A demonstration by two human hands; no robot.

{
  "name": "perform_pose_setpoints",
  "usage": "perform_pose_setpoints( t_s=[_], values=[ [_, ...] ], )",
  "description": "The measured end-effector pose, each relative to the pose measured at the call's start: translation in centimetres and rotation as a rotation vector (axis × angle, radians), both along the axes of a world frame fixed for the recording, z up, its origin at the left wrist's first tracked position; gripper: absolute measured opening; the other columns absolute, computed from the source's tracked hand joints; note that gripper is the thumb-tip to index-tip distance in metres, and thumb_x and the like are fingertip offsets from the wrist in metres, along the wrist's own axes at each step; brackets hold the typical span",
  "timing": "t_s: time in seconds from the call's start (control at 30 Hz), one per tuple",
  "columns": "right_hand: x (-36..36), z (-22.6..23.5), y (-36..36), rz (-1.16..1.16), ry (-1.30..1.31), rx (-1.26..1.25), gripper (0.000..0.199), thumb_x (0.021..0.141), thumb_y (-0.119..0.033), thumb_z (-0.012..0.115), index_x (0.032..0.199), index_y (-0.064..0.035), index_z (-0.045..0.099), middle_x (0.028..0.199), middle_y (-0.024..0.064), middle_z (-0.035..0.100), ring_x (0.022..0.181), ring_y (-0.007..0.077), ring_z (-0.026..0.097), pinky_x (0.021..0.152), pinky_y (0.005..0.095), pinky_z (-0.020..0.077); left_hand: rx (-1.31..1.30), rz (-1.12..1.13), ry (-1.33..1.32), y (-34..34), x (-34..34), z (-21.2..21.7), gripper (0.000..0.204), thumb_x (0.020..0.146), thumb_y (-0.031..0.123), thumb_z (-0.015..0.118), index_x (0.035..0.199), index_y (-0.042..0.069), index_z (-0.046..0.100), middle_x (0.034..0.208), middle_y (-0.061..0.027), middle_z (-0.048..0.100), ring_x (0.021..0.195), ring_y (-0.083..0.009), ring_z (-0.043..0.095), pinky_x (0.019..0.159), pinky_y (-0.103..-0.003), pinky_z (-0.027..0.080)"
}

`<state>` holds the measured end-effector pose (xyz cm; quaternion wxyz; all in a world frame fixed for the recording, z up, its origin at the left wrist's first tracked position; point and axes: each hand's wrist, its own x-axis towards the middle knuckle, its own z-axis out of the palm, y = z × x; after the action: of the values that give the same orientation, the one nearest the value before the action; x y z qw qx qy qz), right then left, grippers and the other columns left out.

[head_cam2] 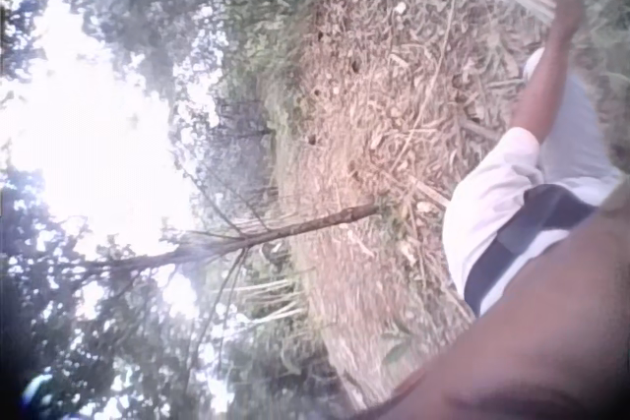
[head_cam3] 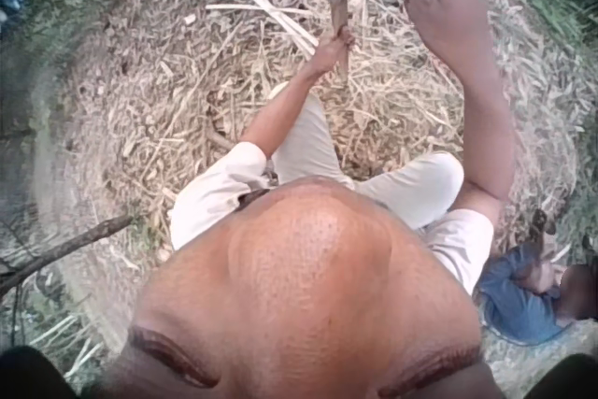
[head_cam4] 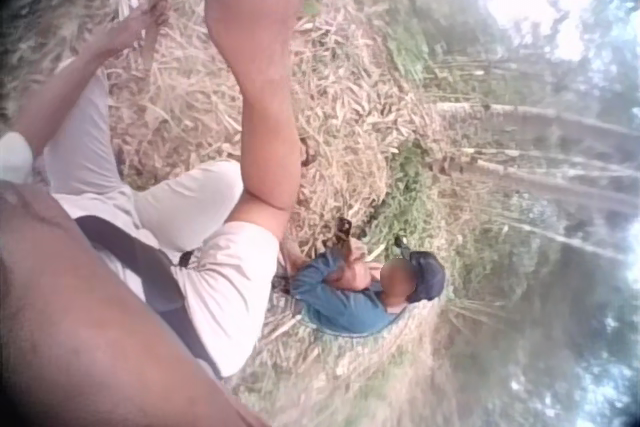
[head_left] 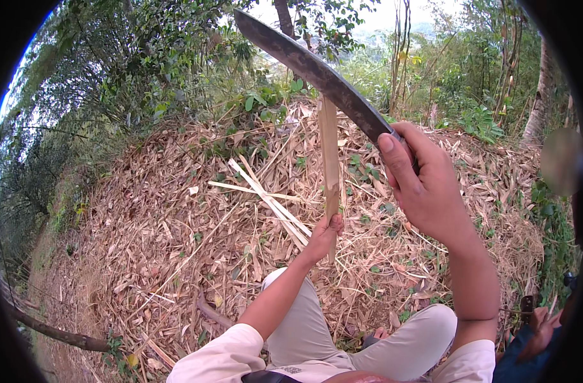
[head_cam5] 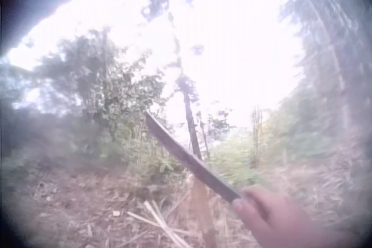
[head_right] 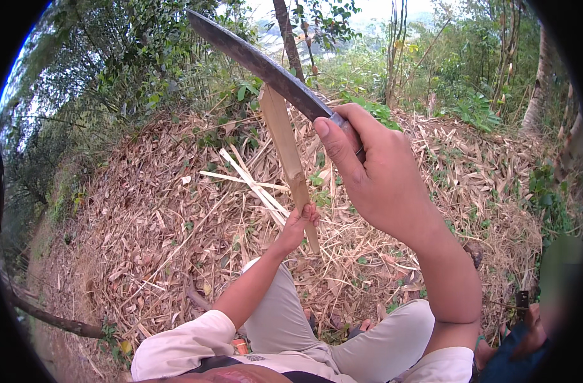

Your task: The person sits on the ground and uses a large knife to split a long bamboo stalk into thin strips. They hold the bamboo with one hand and repeatedly strike it with the knife to separate the fibers, while another person works nearby.

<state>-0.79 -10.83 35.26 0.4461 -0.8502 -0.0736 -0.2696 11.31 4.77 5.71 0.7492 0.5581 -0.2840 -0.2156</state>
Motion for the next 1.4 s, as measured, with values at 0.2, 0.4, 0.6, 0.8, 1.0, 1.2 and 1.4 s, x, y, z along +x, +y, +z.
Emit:
perform_pose_setpoints(
  t_s=[0.2,0.4,0.6,0.8,1.0,1.2,1.4],
  values=[
    [0.6,-0.5,0.1,-0.006,-0.016,0.044,0.034,0.104,-0.033,0.054,0.102,0.0007,0.060,0.059,0.0056,0.050,0.049,0.0133,0.044,0.048,0.0324,0.0347,0.010,0.033,0.019,-0.4,0.0,0.1,0.039,0.106,0.047,0.040,0.107,0.008,0.048,0.087,0.0014,0.044,0.081,-0.0114,0.045,0.080,-0.028,0.043],
    [0.6,1.7,-0.3,-0.014,0.071,-0.192,0.032,0.103,-0.029,0.054,0.092,0.0003,0.055,0.058,0.0092,0.052,0.049,0.0202,0.050,0.050,0.0367,0.0389,0.160,0.083,-0.092,0.4,-0.6,1.4,0.044,0.106,0.045,0.044,0.124,0.005,0.045,0.098,-0.0022,0.053,0.100,-0.0155,0.056,0.094,-0.033,0.045],
    [0.7,3.9,-0.1,0.009,0.134,-0.294,0.035,0.102,-0.032,0.055,0.090,0.0009,0.055,0.059,0.0129,0.058,0.052,0.0293,0.058,0.053,0.0411,0.0452,0.107,0.848,-1.020,6.2,-0.1,13.4,0.062,0.095,0.039,0.063,0.135,0.000,0.036,0.138,-0.0195,0.038,0.136,-0.0336,0.034,0.115,-0.049,0.026],
    [0.1,4.9,-0.4,-0.001,0.198,-0.348,0.037,0.102,-0.033,0.056,0.085,0.0003,0.057,0.059,0.0116,0.057,0.051,0.0259,0.058,0.053,0.0398,0.0458,-0.095,1.075,-1.664,5.9,1.2,40.4,0.028,0.101,0.025,0.052,0.118,0.003,0.050,0.114,-0.0147,0.060,0.115,-0.0250,0.056,0.105,-0.040,0.042],
    [0.1,5.2,-0.5,0.012,0.299,-0.380,0.039,0.100,-0.035,0.058,0.084,0.0002,0.059,0.056,0.0080,0.049,0.051,0.0209,0.048,0.053,0.0388,0.0413,0.716,0.521,-1.567,1.4,5.5,42.6,0.052,0.106,0.046,0.035,0.121,0.000,0.052,0.110,-0.0197,0.064,0.107,-0.0351,0.062,0.096,-0.046,0.047],
    [0.9,2.9,-1.6,0.074,0.307,-0.489,0.042,0.099,-0.037,0.057,0.083,0.0011,0.061,0.062,0.0145,0.061,0.057,0.0307,0.063,0.059,0.0426,0.0506,0.204,0.574,-1.444,0.1,8.1,38.5,0.065,0.104,0.059,0.029,0.122,0.002,0.054,0.116,-0.0242,0.065,0.107,-0.0425,0.063,0.092,-0.050,0.047],
    [0.1,2.9,-2.1,0.057,0.388,-0.382,0.037,0.100,-0.033,0.058,0.086,0.0009,0.061,0.061,0.0143,0.061,0.055,0.0300,0.063,0.058,0.0417,0.0500,0.866,0.642,-1.151,2.5,11.0,36.8,0.051,0.105,0.046,0.040,0.118,0.001,0.058,0.104,-0.0223,0.069,0.099,-0.0404,0.066,0.087,-0.050,0.048]
  ],
)
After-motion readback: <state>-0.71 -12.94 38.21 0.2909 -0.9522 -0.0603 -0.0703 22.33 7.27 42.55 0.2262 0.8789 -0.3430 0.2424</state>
